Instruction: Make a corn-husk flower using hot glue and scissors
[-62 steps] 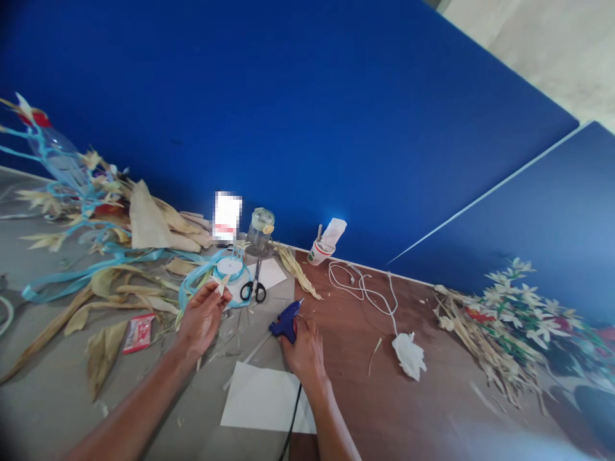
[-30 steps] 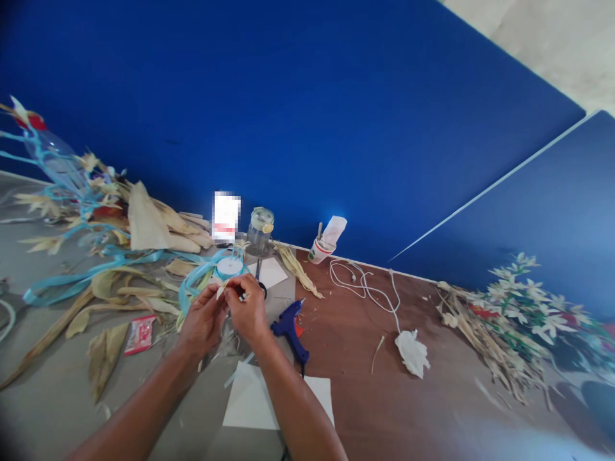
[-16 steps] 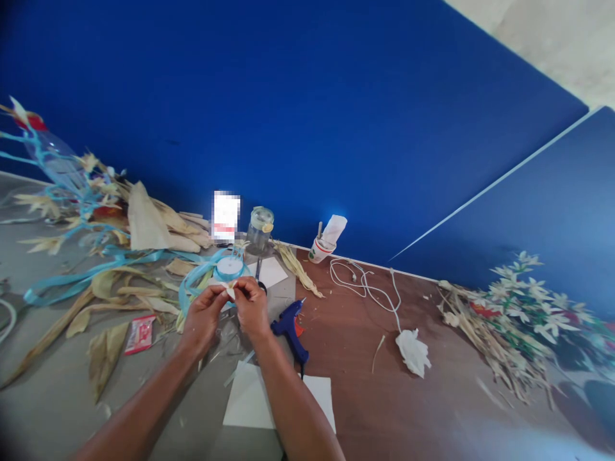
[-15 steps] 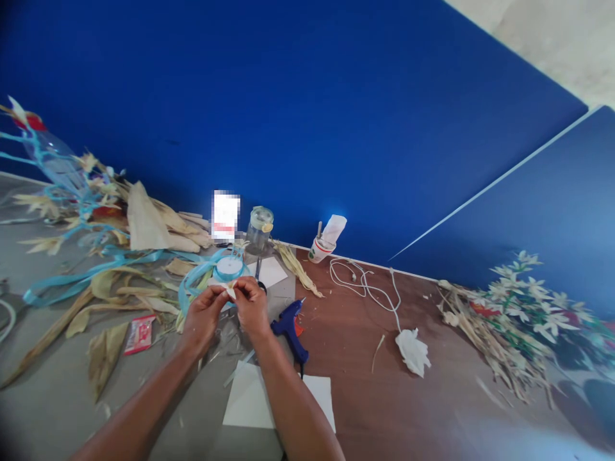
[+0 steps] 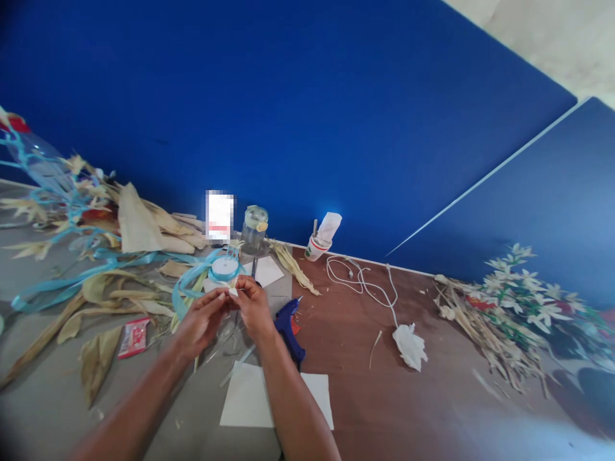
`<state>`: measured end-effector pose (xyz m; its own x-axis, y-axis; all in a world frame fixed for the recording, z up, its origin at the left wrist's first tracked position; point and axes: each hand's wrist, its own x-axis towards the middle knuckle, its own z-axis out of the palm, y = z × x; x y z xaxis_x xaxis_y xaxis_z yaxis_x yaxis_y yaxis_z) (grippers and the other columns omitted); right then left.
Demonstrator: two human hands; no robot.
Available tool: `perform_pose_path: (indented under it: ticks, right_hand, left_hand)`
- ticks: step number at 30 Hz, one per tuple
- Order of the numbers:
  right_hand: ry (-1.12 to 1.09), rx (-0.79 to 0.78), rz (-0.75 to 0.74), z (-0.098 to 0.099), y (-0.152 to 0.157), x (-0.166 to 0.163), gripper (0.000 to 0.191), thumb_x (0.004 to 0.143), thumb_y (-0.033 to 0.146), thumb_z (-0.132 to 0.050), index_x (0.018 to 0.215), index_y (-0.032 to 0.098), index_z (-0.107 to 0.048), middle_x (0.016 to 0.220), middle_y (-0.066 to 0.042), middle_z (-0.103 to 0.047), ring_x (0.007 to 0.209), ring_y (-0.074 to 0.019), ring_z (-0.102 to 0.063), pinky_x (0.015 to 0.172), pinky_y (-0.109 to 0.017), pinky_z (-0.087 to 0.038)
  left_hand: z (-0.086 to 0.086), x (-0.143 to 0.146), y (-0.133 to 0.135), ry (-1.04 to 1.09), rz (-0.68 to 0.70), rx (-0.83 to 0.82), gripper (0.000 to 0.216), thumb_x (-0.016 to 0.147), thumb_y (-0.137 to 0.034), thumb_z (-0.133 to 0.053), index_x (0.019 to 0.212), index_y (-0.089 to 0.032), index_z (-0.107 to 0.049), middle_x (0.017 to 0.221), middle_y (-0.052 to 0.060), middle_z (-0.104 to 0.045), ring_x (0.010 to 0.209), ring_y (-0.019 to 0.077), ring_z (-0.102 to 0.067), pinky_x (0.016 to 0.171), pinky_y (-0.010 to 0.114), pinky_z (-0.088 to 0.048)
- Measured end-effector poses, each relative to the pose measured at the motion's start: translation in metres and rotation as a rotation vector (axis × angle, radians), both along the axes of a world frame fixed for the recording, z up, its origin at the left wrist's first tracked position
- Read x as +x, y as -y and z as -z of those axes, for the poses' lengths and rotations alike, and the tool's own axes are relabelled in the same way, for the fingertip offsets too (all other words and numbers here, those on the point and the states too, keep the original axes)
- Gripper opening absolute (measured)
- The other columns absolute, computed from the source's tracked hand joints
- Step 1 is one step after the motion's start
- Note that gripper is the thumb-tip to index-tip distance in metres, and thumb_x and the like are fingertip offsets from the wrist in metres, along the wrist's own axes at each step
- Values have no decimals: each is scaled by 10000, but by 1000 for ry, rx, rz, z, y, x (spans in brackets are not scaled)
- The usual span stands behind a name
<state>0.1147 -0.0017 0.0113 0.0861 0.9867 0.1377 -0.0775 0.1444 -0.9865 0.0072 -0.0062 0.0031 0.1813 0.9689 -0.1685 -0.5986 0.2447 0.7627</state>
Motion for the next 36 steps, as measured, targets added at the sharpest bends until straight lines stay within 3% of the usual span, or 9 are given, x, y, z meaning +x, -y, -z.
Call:
perform_pose_path:
  ticks: [3, 8, 13, 18, 24, 29, 36]
  right_hand:
    - [-64, -35, -59, -1, 1, 2, 287, 700, 419, -665, 636, 184, -513, 888, -25, -549, 572, -82, -494, 487, -203, -453]
    - [-184, -87, -120, -4, 3, 1, 225, 656, 336, -727, 653, 181, -564, 912, -11, -550, 491, -52, -493, 430, -199, -436]
    - [-288, -161, -122, 1, 1, 1, 259, 614, 287, -771, 763, 203, -576, 713, 41, -566, 511, -78, -514, 488, -203, -436]
    - [-280, -201, -65, 2, 0, 1, 237, 586, 230, -769, 737, 199, -588, 647, 44, -581, 580, -102, -523, 570, -220, -437]
    - [-326, -214, -134, -14, 5, 14, 310, 587, 211, -756, 885, 195, -675, 789, 9, -629, 694, -110, -548, 674, -230, -426]
    - [-282, -259, -93, -25, 6, 17, 222, 666, 346, -727, 788, 167, -680, 716, -3, -630, 628, -104, -524, 643, -243, -402]
    - [-165, -215, 5, -29, 8, 8, 165, 648, 320, -700, 617, 174, -629, 558, 35, -575, 548, -109, -494, 573, -245, -390]
  left_hand:
    - [1, -3, 0, 76, 95, -34, 221, 674, -356, -751, 697, -141, -700, 653, 42, -649, 610, 126, -571, 610, 237, -462]
    - [9, -6, -2, 138, 140, -52, 191, 649, -272, -781, 617, -146, -640, 554, -10, -561, 547, 87, -494, 575, 204, -432]
    - [9, -5, -2, 113, 83, -2, 184, 662, -262, -772, 664, -142, -633, 581, -26, -541, 569, 77, -474, 583, 188, -417]
    - [5, -4, -2, 76, -2, 15, 178, 657, -252, -769, 655, -143, -628, 596, -33, -542, 561, 72, -466, 573, 187, -414]
    - [1, -6, -3, 150, -64, -39, 225, 600, -260, -812, 672, -157, -625, 557, -49, -546, 567, 79, -493, 682, 237, -459]
    - [3, -5, -1, 156, -14, -4, 199, 629, -234, -799, 696, -155, -629, 623, -27, -585, 613, 91, -504, 630, 223, -406]
    - [8, -2, 0, 140, 40, 33, 157, 677, -229, -756, 685, -159, -616, 633, -20, -558, 612, 101, -486, 645, 243, -392]
